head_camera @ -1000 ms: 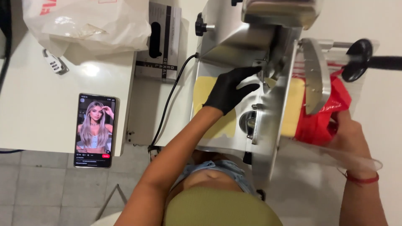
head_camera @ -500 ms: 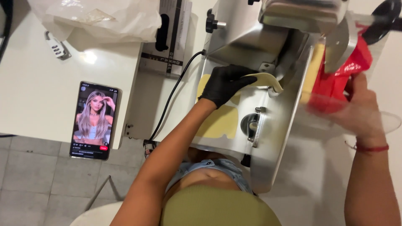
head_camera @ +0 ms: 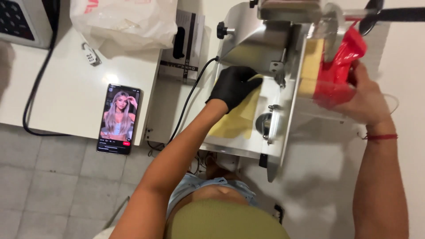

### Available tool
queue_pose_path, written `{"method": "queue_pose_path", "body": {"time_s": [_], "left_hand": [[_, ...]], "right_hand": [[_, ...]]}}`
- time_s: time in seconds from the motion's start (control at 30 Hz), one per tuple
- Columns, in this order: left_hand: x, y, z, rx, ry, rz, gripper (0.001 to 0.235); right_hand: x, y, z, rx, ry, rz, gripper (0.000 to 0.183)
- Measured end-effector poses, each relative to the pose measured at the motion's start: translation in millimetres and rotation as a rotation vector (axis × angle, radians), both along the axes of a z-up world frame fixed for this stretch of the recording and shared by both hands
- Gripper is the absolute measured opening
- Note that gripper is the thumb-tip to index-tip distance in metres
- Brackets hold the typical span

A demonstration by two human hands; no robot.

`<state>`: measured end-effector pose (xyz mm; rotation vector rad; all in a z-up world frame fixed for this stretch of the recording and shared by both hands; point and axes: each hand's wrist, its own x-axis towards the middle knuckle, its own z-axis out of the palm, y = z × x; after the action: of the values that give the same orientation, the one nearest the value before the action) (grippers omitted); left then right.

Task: Operating a commercial deli slicer to cut thin slices of cheese from a block and stacking them.

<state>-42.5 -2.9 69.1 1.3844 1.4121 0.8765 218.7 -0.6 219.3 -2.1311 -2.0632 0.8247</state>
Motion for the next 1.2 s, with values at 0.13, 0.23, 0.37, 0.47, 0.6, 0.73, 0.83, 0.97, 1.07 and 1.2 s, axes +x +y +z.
{"method": "queue_pose_path", "body": {"time_s": [0.13,0.23,0.37,0.47,0.6,0.73,0.83,0.97,1.07,1.2], "left_hand": [[-13,23,-88,0.049,0.294,0.081,0.031],[-31,20,-103,-0.098,0.454,0.173,0.036],[-40,13,-92,0.091,0.626,0.232,0.039],[-35,6,-77,0.209,0.462,0.213,0.034],[-11,-3,-63,0.204,0.018,0.064,0.025],[14,-3,-50,0.129,-0.194,-0.051,0.034],[33,12,-59,0.134,-0.243,-0.089,0.035],[43,28,-70,0.210,-0.337,-0.121,0.050],[44,35,-75,0.294,-0.383,-0.113,0.058],[37,37,-59,0.289,-0.442,-0.059,0.056]], "right_hand": [[13,-37,-6,-0.040,0.006,-0.067,0.095],[20,-72,-10,0.067,0.032,-0.034,0.078],[3,-128,3,-0.204,-0.008,-0.329,0.079],[45,-170,-32,-0.119,-0.031,-0.241,0.078],[59,-162,-45,-0.006,0.029,-0.083,0.087],[58,-120,-49,0.009,-0.131,-0.076,0.072],[64,-95,-53,0.001,-0.085,0.008,0.075],[75,-70,-61,0.002,-0.159,0.003,0.074],[67,-52,-56,0.013,-0.159,0.040,0.090],[34,-28,-36,-0.053,-0.127,-0.129,0.092]]}}
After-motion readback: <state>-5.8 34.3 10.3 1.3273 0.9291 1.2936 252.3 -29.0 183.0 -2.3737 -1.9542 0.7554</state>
